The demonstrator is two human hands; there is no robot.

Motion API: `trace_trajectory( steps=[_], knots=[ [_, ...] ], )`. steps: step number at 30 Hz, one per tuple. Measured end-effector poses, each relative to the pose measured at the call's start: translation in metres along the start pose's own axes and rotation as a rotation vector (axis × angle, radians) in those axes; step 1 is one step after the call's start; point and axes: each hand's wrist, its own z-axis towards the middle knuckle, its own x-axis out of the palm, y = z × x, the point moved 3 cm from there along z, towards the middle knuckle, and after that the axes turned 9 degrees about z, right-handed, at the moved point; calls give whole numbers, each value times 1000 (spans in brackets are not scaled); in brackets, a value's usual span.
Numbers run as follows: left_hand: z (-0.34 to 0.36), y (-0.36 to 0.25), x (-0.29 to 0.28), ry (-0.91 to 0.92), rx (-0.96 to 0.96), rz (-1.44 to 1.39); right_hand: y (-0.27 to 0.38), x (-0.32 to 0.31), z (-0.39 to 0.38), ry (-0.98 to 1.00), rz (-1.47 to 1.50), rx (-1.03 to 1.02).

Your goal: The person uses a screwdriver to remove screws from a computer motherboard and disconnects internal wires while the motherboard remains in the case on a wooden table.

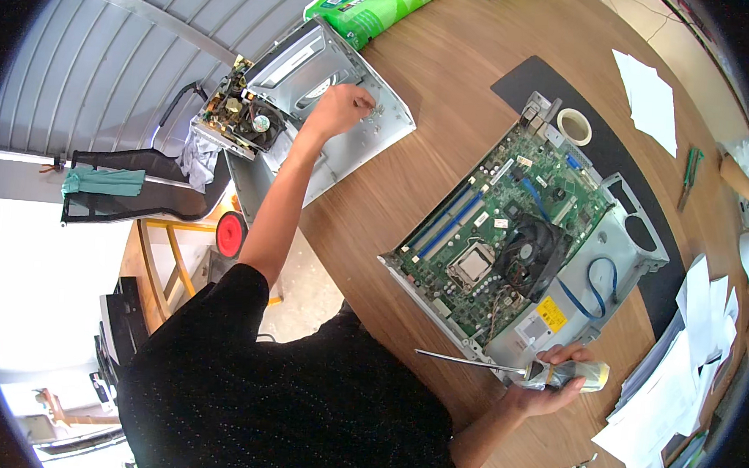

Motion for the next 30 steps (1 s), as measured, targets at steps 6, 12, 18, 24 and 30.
trace_trajectory(
  steps=[6, 12, 18, 24, 30],
  knots=[
    [5, -19, -5, -24, 35, 22, -3, 2, 1, 22, -13, 17],
    [10, -30, 1, 35, 58, 60, 0, 1, 2, 8, 8, 10],
    [10, -18, 6, 32, 81, -36, 0, -2, 3, 17, 42, 30],
    [0, -24, 3, -92, 144, -154, 2, -1, 4, -5, 60, 19],
    [-38, -52, -21, -102, 32, -327, 1, -4, 6, -24, 117, 40]
  ],
)
